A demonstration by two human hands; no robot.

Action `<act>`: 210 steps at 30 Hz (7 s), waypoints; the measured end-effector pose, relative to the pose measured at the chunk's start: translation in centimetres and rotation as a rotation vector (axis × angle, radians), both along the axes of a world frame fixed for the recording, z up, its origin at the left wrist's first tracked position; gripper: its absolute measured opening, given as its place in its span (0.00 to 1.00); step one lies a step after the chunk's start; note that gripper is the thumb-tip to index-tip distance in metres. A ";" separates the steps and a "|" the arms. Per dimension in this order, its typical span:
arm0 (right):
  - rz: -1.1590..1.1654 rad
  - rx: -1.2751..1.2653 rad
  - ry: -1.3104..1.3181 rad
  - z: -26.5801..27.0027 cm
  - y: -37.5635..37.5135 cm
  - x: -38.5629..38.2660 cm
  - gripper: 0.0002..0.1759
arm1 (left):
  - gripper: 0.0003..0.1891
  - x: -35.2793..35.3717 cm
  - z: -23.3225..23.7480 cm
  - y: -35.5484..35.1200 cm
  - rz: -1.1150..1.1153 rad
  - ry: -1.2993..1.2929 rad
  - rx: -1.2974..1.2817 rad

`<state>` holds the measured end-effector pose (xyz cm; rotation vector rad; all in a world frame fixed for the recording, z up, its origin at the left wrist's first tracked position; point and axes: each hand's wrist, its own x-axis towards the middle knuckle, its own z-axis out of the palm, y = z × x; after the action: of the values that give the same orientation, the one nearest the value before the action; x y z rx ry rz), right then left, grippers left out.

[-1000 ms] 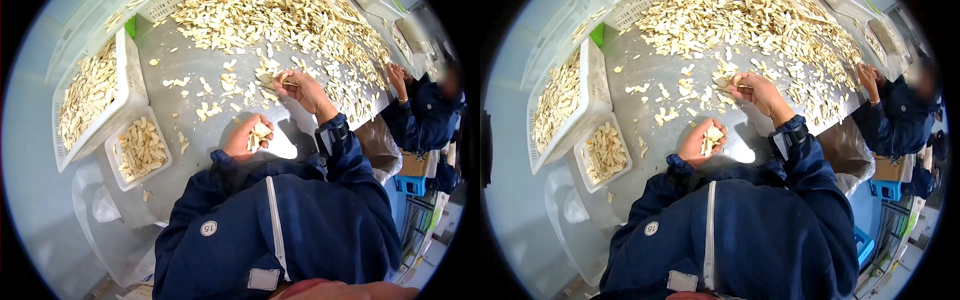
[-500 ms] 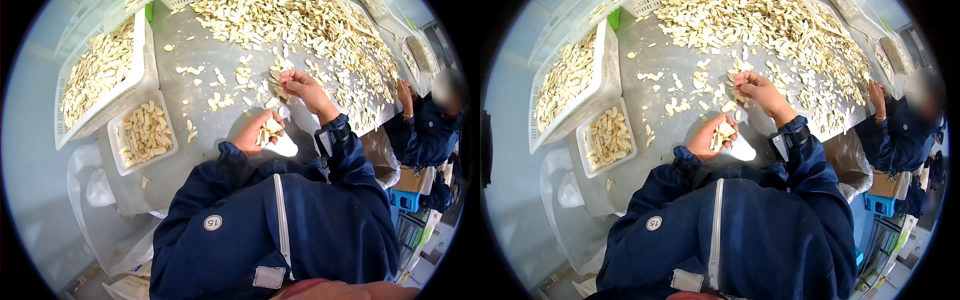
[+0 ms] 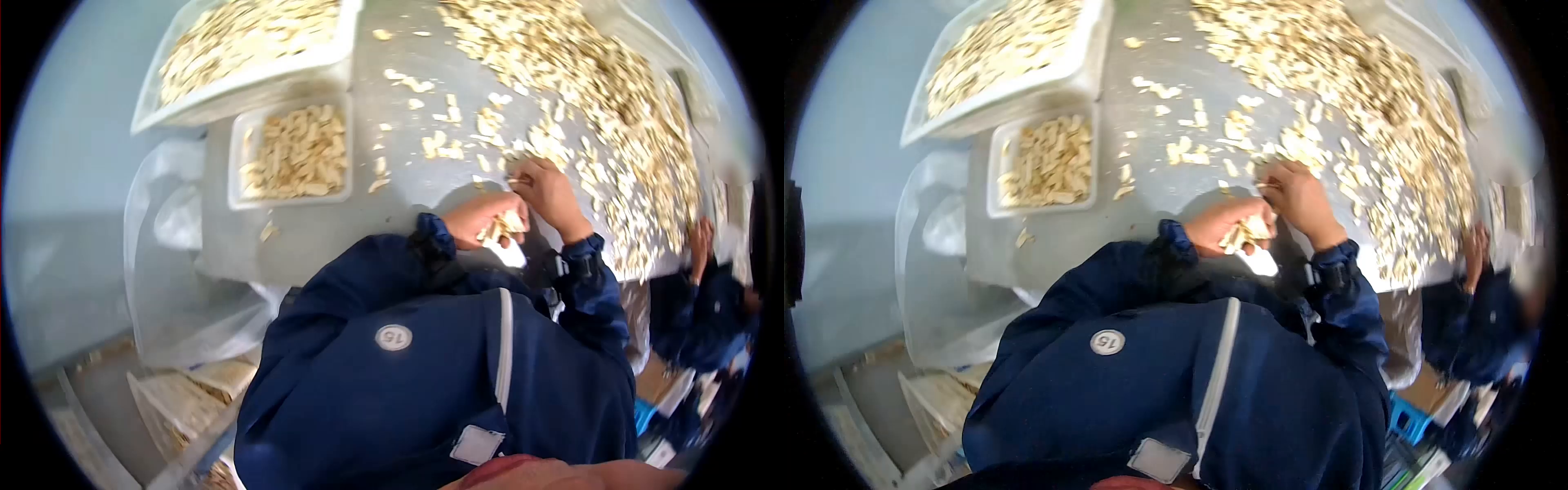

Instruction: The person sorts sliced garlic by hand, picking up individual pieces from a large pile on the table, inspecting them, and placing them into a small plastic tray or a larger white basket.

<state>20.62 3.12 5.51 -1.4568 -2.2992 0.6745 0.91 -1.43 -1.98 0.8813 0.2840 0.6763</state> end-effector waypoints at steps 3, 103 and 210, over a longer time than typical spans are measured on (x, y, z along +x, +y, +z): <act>-0.058 -0.149 -0.143 2.5 1.4 -1.7 0.10 | 0.21 0.0 -0.6 0.3 -0.058 -0.073 -0.251; -0.662 0.467 -0.319 -4.1 -6.2 13.3 0.24 | 0.13 0.6 2.2 0.3 0.043 0.031 -0.581; -0.391 0.165 -0.005 -0.6 4.1 21.0 0.27 | 0.16 0.5 2.0 1.1 -0.072 -0.012 -0.557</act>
<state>41.58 7.24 4.92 -1.7545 -1.9349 0.3580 1.41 -0.33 0.06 0.3527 0.4038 0.4970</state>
